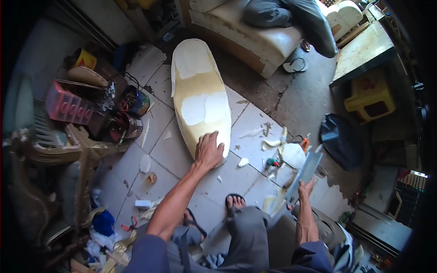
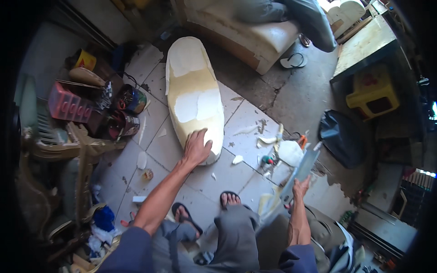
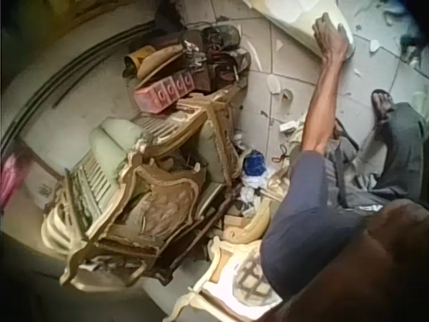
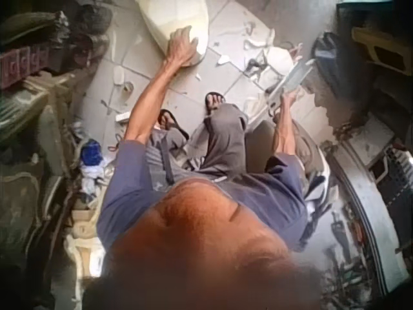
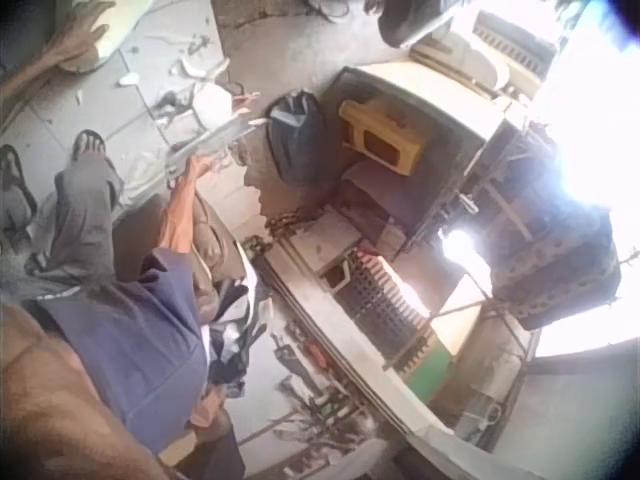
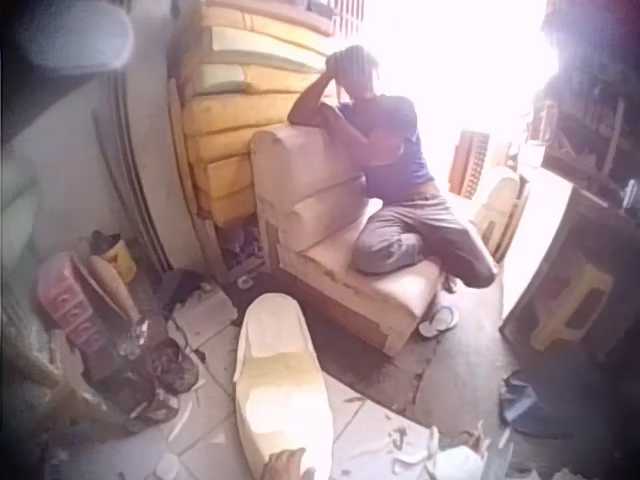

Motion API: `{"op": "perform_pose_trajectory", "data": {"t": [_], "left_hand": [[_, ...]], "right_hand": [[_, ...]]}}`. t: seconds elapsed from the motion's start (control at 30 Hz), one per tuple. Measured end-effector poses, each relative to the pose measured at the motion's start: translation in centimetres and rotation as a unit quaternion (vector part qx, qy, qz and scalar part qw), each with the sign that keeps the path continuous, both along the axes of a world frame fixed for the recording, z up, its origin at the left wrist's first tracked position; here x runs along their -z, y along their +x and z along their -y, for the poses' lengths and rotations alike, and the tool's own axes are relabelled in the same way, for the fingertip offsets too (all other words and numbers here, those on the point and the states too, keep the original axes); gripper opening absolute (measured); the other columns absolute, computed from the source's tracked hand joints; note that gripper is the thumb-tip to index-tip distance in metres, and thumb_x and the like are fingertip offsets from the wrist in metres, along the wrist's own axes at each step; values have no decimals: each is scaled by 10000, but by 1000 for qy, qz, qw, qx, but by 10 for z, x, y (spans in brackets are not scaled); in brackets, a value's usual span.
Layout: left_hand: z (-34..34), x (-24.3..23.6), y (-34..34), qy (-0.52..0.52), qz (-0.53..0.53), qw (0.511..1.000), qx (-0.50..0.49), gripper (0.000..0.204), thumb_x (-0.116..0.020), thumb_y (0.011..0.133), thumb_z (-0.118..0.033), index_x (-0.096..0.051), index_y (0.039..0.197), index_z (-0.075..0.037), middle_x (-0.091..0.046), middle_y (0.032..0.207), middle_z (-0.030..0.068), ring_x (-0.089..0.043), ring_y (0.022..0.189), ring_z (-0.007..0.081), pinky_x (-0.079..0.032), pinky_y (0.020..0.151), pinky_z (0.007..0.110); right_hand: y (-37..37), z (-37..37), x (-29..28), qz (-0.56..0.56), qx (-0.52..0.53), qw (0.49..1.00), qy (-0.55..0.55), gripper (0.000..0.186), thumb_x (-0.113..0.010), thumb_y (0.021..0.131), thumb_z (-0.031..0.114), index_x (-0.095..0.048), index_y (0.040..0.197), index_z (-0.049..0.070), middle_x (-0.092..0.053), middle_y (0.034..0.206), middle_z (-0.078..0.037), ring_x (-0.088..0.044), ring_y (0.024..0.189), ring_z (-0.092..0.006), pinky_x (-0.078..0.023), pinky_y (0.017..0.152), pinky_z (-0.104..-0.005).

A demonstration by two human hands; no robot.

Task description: The person shapes a piece of seat foam using a long blade, slicing off thin layers to contour the surface and then uses a coarse sanding block to smooth the edges.

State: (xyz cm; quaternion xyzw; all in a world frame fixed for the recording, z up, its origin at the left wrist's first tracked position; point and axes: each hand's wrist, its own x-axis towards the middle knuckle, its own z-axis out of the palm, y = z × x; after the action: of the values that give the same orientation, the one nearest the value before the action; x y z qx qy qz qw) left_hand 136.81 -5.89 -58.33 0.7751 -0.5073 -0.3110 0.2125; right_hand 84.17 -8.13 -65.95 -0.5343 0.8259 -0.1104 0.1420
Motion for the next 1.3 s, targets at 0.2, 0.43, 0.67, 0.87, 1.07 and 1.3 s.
{"op": "perform_pose_trajectory", "data": {"t": [0.2, 0.43, 0.67, 0.87, 1.07, 1.3], "left_hand": [[53, 114, 17, 43, 182, 982, 20, 809, -575, 928, -589, -361, 1636, -261, -160, 1748, 134, -40, 1603, 441, 6, 1176, 798], [-53, 138, -4, 48, 211, 976, 26, 921, -614, 861, -647, -317, 1656, -290, -111, 1762, 115, -1, 1610, 429, 69, 1170, 789], [-199, 142, -93, 33, 207, 975, 69, 916, -614, 875, -636, -299, 1662, -289, -61, 1766, 132, 43, 1607, 437, 104, 1169, 771], [-281, 128, -148, 85, 172, 979, 67, 900, -616, 897, -610, -289, 1664, -271, -17, 1763, 157, 76, 1599, 453, 96, 1161, 776], [-263, 114, -123, -3, 127, 992, 28, 640, -669, 904, -400, -548, 1453, -92, -462, 1480, 217, -388, 1393, 417, -201, 1146, 667], [-56, 130, 17, -132, 295, 943, -72, 606, -545, 1015, -383, -467, 1566, -144, -386, 1636, 205, -308, 1530, 412, -212, 1231, 620]], "right_hand": [[-35, -15, 104, -86, 16, 989, -121, 686, -666, 899, 84, -400, 1521, -32, -545, 1448, -302, -535, 1353, -413, -386, 1156, -443], [101, -44, 68, 126, 9, 959, -254, 713, -646, 950, 41, -345, 1596, 37, -577, 1397, -278, -581, 1308, -350, -414, 1122, -395], [203, -3, 25, 519, -78, 851, -12, 749, -418, 1091, 599, -348, 1596, 50, -594, 1165, -95, -631, 958, -189, -544, 726, -331], [285, -19, 74, 572, -125, 800, 134, 797, -375, 1038, 728, -546, 1345, 12, -618, 1076, -130, -651, 975, -238, -539, 755, -387], [324, -9, 110, 532, -194, 811, 147, 712, -416, 1050, 673, -575, 1301, 25, -592, 1074, -115, -581, 895, -214, -524, 831, -386], [424, 65, 108, 433, -380, 815, 59, 586, -318, 1106, 521, -482, 1568, 199, -600, 836, -236, -642, 872, -369, -487, 816, -477]]}}
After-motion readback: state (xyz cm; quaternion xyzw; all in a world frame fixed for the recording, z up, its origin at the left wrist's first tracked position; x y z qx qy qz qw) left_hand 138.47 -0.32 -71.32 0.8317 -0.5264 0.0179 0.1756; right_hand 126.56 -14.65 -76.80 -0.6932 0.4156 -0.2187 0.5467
